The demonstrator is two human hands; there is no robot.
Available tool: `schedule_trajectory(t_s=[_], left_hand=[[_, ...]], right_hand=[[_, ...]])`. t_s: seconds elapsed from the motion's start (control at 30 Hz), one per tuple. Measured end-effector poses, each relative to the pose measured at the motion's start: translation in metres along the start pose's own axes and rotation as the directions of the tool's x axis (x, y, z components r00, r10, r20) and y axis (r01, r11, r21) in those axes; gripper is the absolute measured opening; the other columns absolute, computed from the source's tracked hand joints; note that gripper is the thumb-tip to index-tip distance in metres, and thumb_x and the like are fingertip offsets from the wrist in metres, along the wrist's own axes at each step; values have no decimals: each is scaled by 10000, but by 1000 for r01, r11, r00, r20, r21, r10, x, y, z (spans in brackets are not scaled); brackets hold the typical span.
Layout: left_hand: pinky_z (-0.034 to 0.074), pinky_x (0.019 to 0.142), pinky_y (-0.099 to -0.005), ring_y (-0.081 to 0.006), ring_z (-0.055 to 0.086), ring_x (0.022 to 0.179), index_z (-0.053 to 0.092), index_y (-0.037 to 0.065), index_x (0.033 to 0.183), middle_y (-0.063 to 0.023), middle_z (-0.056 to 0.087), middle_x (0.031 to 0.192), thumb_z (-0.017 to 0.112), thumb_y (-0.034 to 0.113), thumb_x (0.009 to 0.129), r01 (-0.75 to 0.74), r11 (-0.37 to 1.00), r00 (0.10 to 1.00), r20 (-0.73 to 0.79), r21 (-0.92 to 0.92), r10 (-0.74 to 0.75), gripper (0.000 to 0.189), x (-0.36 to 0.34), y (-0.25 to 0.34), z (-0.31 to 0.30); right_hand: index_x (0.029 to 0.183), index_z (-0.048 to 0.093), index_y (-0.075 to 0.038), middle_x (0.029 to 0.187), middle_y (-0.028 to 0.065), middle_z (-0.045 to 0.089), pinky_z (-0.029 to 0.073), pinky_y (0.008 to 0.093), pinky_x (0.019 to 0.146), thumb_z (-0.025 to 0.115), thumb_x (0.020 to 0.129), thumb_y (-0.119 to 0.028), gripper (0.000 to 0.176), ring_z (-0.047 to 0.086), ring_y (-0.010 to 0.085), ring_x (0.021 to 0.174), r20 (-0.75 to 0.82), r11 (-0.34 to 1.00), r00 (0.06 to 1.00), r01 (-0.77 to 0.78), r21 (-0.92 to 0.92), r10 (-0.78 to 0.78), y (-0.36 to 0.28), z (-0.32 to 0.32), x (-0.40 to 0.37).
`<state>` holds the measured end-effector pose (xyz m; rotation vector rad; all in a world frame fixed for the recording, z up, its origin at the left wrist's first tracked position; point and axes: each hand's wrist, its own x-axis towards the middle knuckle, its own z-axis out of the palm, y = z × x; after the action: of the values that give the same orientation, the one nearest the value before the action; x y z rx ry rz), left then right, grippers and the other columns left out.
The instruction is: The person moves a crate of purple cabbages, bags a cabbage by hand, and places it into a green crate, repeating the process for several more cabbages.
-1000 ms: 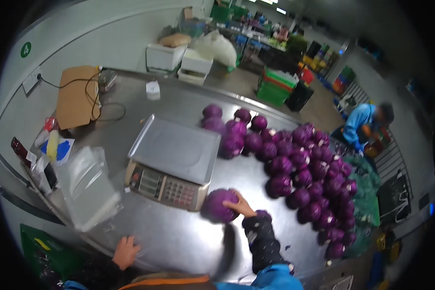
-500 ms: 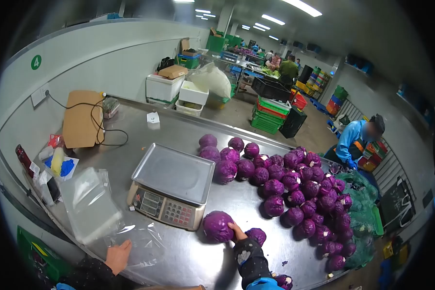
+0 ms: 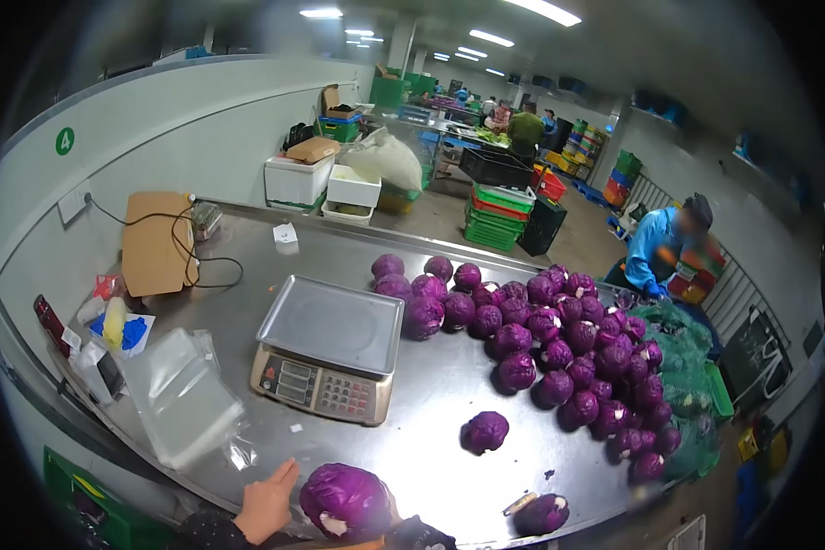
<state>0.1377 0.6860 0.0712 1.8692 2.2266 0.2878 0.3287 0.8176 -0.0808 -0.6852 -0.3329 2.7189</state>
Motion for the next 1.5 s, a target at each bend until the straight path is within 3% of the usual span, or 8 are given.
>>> schedule_trajectory(t_s=[0.53,1.03,1.2,1.27,1.33,1.4,1.47,1.5], left_hand=[[505,609,-433,-354,636,751,219,78,1410,-93,285,1456,628,108,620,-183,947,977,58,-265,205,890,-37,22,33],[512,669,-400,-316,636,798,341,155,1380,-46,414,1379,541,58,658,-367,846,921,-22,-387,390,756,-28,37,18],[478,706,-338,-285,635,817,321,244,1407,-168,602,1126,529,26,638,-149,742,939,141,-653,313,827,-8,19,46],[466,652,-306,-198,603,688,322,286,1405,-182,626,1052,531,21,631,61,693,928,296,-718,226,844,-17,17,30],[460,609,-283,-146,546,593,316,302,1404,-163,628,1072,529,19,631,79,645,939,274,-760,207,851,-26,5,32],[457,583,-282,-146,540,562,302,331,1404,-144,629,1086,526,25,633,47,657,961,214,-752,176,859,-33,8,28],[461,585,-290,-163,551,558,289,345,1405,-129,624,1111,530,32,633,56,687,963,220,-725,155,867,-38,5,22],[466,592,-302,-188,569,574,287,353,1404,-118,625,1113,528,40,635,58,719,966,222,-692,136,864,-39,5,18]], right_hand=[[1307,408,-31,1219,151,524,455,372,925,571,869,-338,559,558,250,1047,-54,1000,998,-10,7,10,44,3,-48],[1334,353,7,1211,139,506,432,345,953,562,883,-178,531,531,242,1096,-23,943,982,174,-284,-188,54,42,-82],[1335,355,3,1180,122,525,436,367,953,560,892,-171,518,546,243,1068,180,645,943,324,-692,-281,30,78,-99],[1303,406,-24,1224,161,519,461,381,891,657,806,-357,649,560,276,1041,446,-229,647,394,-890,-618,15,116,-106],[1312,400,-39,1218,185,522,462,390,867,729,735,-350,733,567,294,1013,689,-726,482,145,-672,-542,3,133,-105],[1305,423,-101,1133,161,595,484,374,814,721,721,-383,714,608,295,943,702,-774,483,74,-629,-524,8,117,-94],[1284,443,-164,985,86,671,510,356,723,679,754,-387,622,652,267,806,269,-515,831,-25,-857,-487,20,93,-89],[1207,523,-197,837,30,692,515,354,644,635,783,-406,485,659,264,716,195,-412,791,-79,-908,-580,24,92,-90]])
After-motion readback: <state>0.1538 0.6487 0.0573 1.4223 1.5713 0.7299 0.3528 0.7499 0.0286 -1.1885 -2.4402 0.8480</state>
